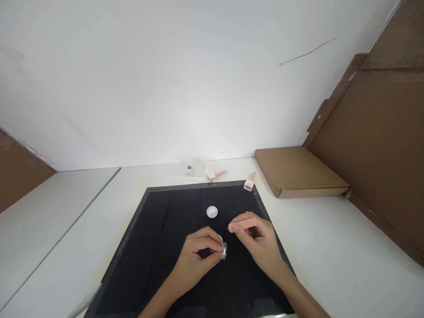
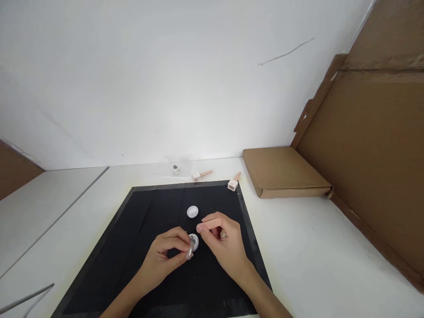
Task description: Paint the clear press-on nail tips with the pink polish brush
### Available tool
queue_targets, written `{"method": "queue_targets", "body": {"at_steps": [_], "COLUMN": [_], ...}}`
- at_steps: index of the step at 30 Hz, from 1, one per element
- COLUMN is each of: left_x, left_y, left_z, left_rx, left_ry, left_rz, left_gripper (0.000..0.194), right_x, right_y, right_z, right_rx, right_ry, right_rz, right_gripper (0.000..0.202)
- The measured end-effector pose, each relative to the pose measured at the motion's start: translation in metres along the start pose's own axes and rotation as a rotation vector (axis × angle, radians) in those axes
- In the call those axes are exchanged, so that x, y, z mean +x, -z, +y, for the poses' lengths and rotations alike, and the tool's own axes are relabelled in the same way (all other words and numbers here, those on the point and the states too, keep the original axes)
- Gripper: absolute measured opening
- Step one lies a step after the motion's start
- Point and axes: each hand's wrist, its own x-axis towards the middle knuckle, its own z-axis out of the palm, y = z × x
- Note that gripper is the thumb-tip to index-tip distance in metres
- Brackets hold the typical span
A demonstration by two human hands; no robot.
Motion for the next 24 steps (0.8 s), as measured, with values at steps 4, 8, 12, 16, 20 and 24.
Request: {"method": "queue_targets", "body": {"at_steps": [4, 8, 12, 16, 20, 24], "left_x": [0.0013, 0.0016, 0.0007, 0.0000, -0.0001, 0.0000], "left_y": [0.0003, 0.0011, 0.0015, 0.0014, 0.0011, 0.0005], "left_z": [0.0021, 0.0027, 0.0022, 0.0021, 0.0028, 0.0021], "left_rx": [0.006, 0.014, 0.014, 0.007, 0.004, 0.020], "left_ry": [-0.005, 0.003, 0.006, 0.003, 0.000, 0.000], "left_rz": [0.011, 0.021, 0.010, 0.020, 0.016, 0.026], "left_gripper": [0.012, 0.010, 0.011, 0.011, 0.010, 0.011], "right_x": [-0.0004, -0.0015, -0.0026, -0.0019, 0.0000, -0.0008], "right_y": [0.0016, 0.0015, -0.0011, -0.0029, -0.0021, -0.0005], "right_z": [-0.0022, -0.0057, -0.0055, -0.0032, -0.0028, -0.0037], "right_rx": [0.046, 0.102, 0.059, 0.020, -0.042, -0.018], "right_ry": [-0.006, 0.031, 0.049, 0.003, 0.014, 0.062], "right_rz": [0.016, -0.112, -0.186, -0.111, -0.018, 0.031], "right_gripper": [0.023, 0.028, 0.027, 0.025, 0.020, 0.018]}}
